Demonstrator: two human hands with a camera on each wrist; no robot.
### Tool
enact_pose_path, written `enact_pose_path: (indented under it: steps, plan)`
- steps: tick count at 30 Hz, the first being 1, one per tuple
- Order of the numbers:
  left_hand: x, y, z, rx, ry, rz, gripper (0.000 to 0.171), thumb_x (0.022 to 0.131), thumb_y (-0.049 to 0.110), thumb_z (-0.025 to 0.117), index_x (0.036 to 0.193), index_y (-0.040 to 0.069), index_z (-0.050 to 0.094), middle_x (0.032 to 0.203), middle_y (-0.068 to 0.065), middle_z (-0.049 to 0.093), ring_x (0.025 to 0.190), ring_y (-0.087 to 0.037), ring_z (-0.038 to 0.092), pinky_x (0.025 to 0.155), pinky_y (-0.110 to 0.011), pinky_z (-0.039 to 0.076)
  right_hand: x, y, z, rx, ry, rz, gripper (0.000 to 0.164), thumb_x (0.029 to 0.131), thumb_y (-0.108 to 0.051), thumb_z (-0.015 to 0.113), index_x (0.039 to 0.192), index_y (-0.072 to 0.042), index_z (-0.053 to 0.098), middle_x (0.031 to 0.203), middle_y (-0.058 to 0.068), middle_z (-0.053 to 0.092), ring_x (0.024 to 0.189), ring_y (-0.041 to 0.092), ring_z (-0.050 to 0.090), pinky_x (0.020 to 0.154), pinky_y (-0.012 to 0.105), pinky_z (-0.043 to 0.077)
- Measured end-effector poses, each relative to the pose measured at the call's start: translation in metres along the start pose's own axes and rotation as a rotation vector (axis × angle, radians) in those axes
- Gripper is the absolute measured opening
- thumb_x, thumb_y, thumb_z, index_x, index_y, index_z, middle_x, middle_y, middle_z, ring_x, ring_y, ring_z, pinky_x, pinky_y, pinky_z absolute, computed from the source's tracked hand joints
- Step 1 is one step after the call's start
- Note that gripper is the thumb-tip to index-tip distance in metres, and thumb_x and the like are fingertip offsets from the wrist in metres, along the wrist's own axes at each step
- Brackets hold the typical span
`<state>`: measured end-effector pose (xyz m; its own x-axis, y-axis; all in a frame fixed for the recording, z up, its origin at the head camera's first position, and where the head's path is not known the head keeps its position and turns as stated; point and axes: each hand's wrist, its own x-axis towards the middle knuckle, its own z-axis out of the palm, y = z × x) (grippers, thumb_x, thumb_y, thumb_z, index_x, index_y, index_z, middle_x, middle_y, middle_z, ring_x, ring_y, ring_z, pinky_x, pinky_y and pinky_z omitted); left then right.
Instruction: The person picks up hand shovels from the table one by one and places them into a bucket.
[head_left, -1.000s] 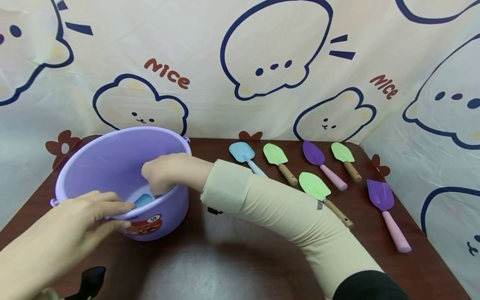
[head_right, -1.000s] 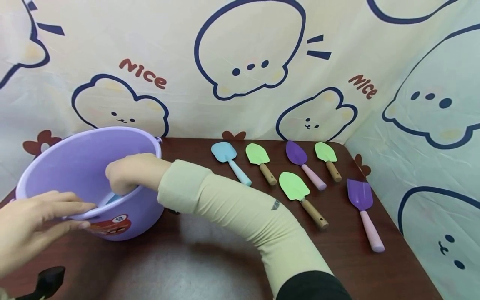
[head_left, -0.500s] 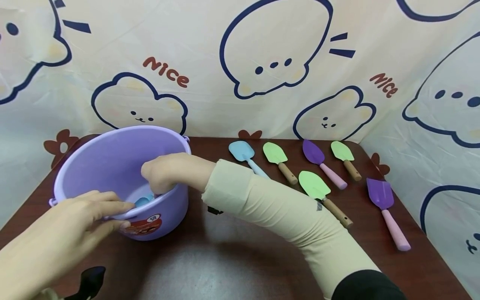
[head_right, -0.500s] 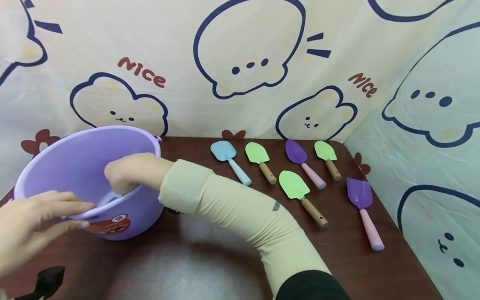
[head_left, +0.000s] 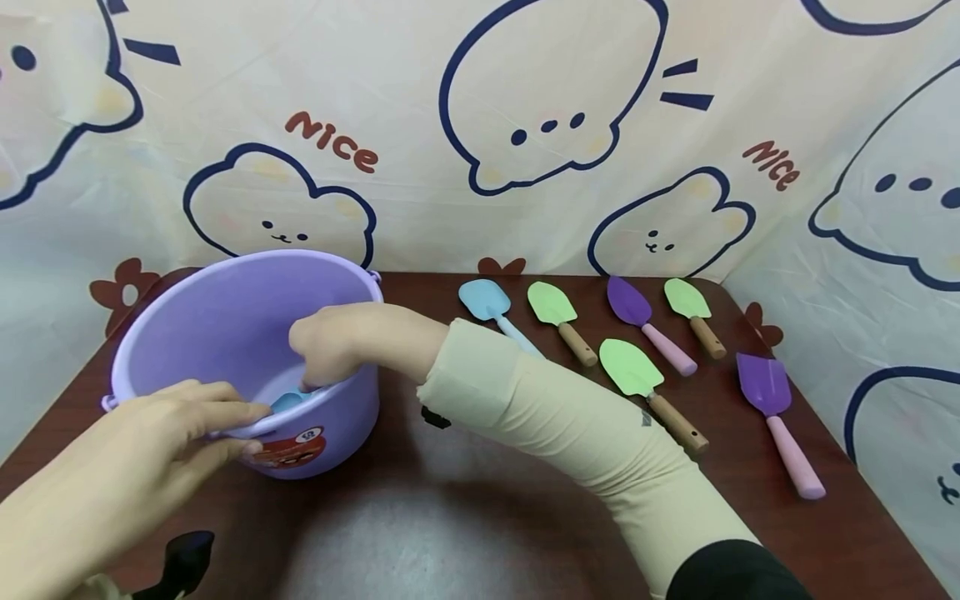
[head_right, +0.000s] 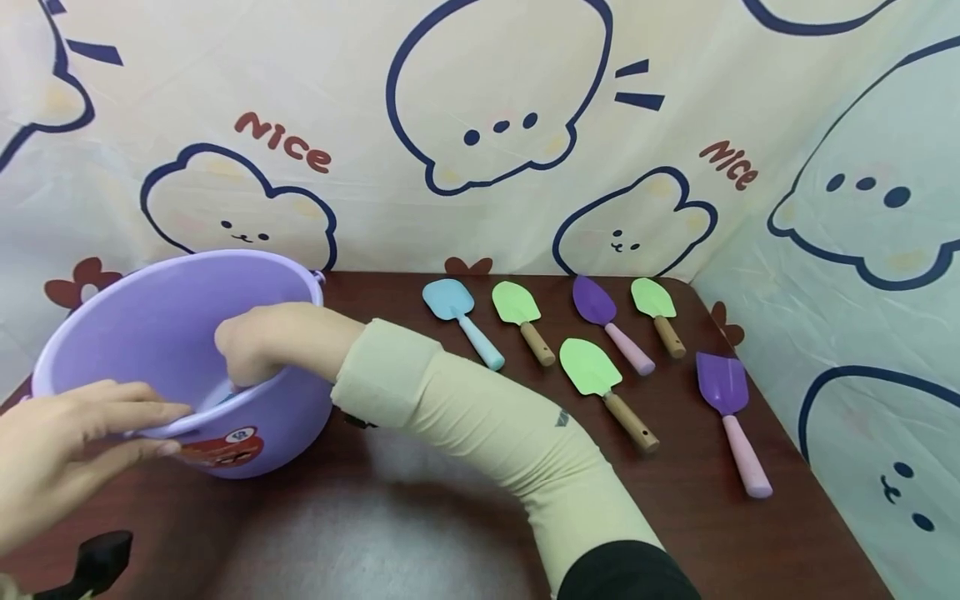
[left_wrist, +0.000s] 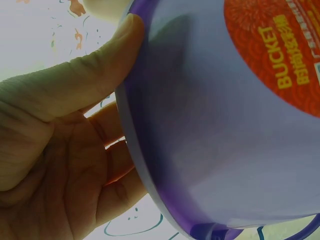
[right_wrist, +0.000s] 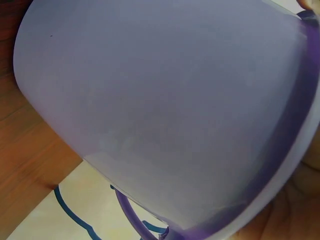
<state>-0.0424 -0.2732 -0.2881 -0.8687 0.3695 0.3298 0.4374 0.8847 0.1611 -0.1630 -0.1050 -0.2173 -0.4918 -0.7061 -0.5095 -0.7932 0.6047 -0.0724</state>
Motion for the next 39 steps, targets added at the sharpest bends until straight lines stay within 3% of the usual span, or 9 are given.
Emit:
enact_pose_path:
  steps: [4, 6, 11, 15, 22, 26, 33, 39]
  plan:
    - [0.0, 0.001, -0.001, 0.003, 0.015, 0.005, 0.036, 0.065, 0.012, 0.091, 0.094, 0.028, 0.077, 0.082, 0.022, 0.059, 0.075, 0.002, 0.048, 0.058, -0.02, 0.047, -0.007, 0.005, 0.002, 0.045, 0.08, -0.035, 0.03, 0.101, -0.037, 0.055, 0.12, -0.014, 0.057, 0.101, -0.005, 0.056, 0.091, 0.007, 0.054, 0.076, 0.018, 0.042]
    - [0.0, 0.002, -0.001, 0.004, 0.023, 0.011, 0.035, 0.064, 0.013, 0.091, 0.093, 0.027, 0.078, 0.082, 0.022, 0.059, 0.075, 0.002, 0.048, 0.059, -0.02, 0.046, -0.012, 0.01, 0.003, 0.09, 0.149, -0.091, 0.028, 0.101, -0.035, 0.057, 0.118, -0.013, 0.061, 0.103, -0.004, 0.061, 0.092, 0.007, 0.056, 0.077, 0.018, 0.044]
    - [0.0, 0.004, 0.0, -0.002, 0.049, 0.026, 0.034, 0.064, 0.013, 0.091, 0.091, 0.027, 0.078, 0.084, 0.022, 0.061, 0.076, 0.001, 0.049, 0.06, -0.018, 0.044, -0.027, 0.03, 0.011, 0.276, 0.319, -0.294, 0.029, 0.101, -0.027, 0.058, 0.124, -0.011, 0.064, 0.12, -0.002, 0.064, 0.11, 0.006, 0.057, 0.094, 0.014, 0.043]
    - [-0.001, 0.007, 0.001, -0.005, 0.049, 0.014, 0.032, 0.064, 0.013, 0.09, 0.091, 0.027, 0.078, 0.083, 0.022, 0.06, 0.077, 0.001, 0.049, 0.06, -0.021, 0.045, -0.041, 0.045, 0.023, 0.441, 0.467, -0.347, 0.026, 0.1, -0.022, 0.059, 0.124, -0.011, 0.064, 0.124, -0.002, 0.064, 0.114, 0.008, 0.056, 0.096, 0.013, 0.043]
    - [-0.002, 0.006, 0.001, 0.016, 0.028, -0.012, 0.031, 0.067, 0.017, 0.09, 0.094, 0.027, 0.078, 0.084, 0.021, 0.06, 0.077, 0.0, 0.049, 0.061, -0.023, 0.047, -0.064, 0.072, 0.044, 0.693, 0.701, -0.339, 0.021, 0.098, -0.014, 0.062, 0.118, -0.008, 0.066, 0.108, 0.002, 0.067, 0.088, 0.011, 0.06, 0.078, 0.022, 0.05]
    - [-0.002, 0.003, 0.0, 0.021, 0.03, -0.005, 0.032, 0.067, 0.017, 0.09, 0.094, 0.029, 0.078, 0.085, 0.022, 0.059, 0.078, 0.0, 0.049, 0.061, -0.022, 0.046, -0.076, 0.087, 0.053, 0.781, 0.763, -0.31, 0.021, 0.099, -0.013, 0.061, 0.118, -0.006, 0.067, 0.113, 0.004, 0.068, 0.097, 0.013, 0.063, 0.085, 0.026, 0.052]
    - [-0.002, 0.003, 0.0, 0.02, 0.045, 0.009, 0.033, 0.066, 0.017, 0.091, 0.093, 0.03, 0.077, 0.084, 0.023, 0.058, 0.078, 0.0, 0.049, 0.062, -0.018, 0.043, -0.087, 0.114, 0.076, 0.879, 0.847, -0.175, 0.021, 0.099, -0.013, 0.059, 0.117, -0.005, 0.067, 0.12, 0.008, 0.067, 0.108, 0.02, 0.062, 0.094, 0.039, 0.053]
    - [-0.001, 0.005, -0.002, 0.012, 0.012, -0.031, 0.031, 0.068, 0.017, 0.09, 0.093, 0.029, 0.077, 0.084, 0.022, 0.06, 0.078, -0.001, 0.05, 0.061, -0.023, 0.046, -0.081, 0.136, 0.104, 0.92, 0.885, -0.021, 0.023, 0.099, -0.012, 0.058, 0.118, -0.002, 0.067, 0.124, 0.013, 0.065, 0.104, 0.026, 0.063, 0.087, 0.036, 0.052]
